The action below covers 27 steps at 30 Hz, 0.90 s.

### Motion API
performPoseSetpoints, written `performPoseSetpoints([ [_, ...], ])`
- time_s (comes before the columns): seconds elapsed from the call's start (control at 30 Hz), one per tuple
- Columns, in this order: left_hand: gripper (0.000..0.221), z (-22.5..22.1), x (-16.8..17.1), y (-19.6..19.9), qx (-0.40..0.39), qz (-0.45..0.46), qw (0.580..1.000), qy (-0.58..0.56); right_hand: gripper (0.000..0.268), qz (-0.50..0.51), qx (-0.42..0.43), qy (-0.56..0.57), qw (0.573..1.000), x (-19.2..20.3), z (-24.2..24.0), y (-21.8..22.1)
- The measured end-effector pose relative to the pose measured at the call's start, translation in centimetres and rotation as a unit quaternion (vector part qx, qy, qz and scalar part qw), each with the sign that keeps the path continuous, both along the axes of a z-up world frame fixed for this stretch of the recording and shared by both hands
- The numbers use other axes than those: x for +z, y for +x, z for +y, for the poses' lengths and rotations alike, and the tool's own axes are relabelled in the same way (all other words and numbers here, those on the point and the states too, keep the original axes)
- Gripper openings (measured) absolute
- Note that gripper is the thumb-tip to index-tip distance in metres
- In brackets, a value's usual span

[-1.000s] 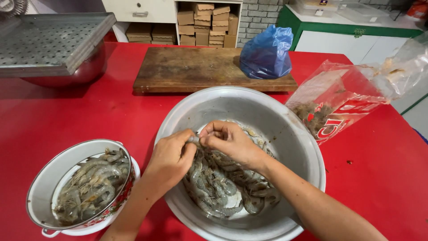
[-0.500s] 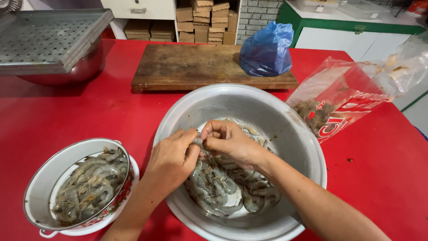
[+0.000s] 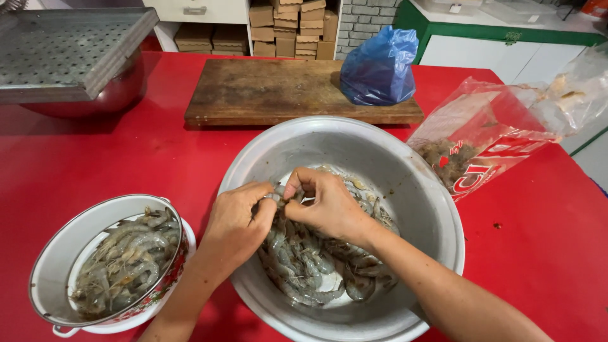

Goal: Peeling raw shrimp and placing the cleaned meat into a separate bowl

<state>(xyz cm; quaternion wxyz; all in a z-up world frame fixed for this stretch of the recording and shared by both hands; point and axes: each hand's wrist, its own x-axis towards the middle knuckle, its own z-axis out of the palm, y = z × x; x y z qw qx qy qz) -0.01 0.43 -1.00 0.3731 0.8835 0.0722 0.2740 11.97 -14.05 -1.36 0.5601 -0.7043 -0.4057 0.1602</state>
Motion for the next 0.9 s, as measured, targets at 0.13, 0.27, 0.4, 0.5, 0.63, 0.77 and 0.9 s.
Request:
performPoseSetpoints([
  [0.13,0.025,0.4,-0.2,0.0,0.010,0.000,1.000,-0.028,0.013,0.060,-0.019,0.045,0.997,-2.9,0.8,1.3],
  [0.27,0.027,1.1,-1.2,0.5,0.009,-0.001,0.999,-0.048,0.013,0.076,-0.013,0.065,0.995,-2.5,0.8,1.2],
  [0.4,0.025,1.1,-0.8,0.3,0.014,0.025,0.996,-0.080,0.014,0.046,-0.024,0.020,0.998,-1.5,0.7,0.6],
  [0.5,0.025,1.0,-0.2,0.1,0.018,0.036,0.994,-0.098,0.014,0.030,-0.033,0.003,0.999,-1.5,0.8,0.8],
  [0.63,0.026,0.6,0.4,0.1,0.031,0.049,0.992,-0.115,0.014,0.050,-0.044,0.002,0.998,-1.0,0.7,0.5],
  [0.77,0.023,3.1,-2.1,1.3,0.045,0.029,0.989,-0.136,0.016,0.083,-0.052,0.020,0.995,-1.3,0.8,1.1],
  [0.9,0.023,1.3,0.0,0.4,0.023,0.062,0.988,-0.140,0.017,0.180,-0.075,0.059,0.979,-0.1,0.2,1.8],
])
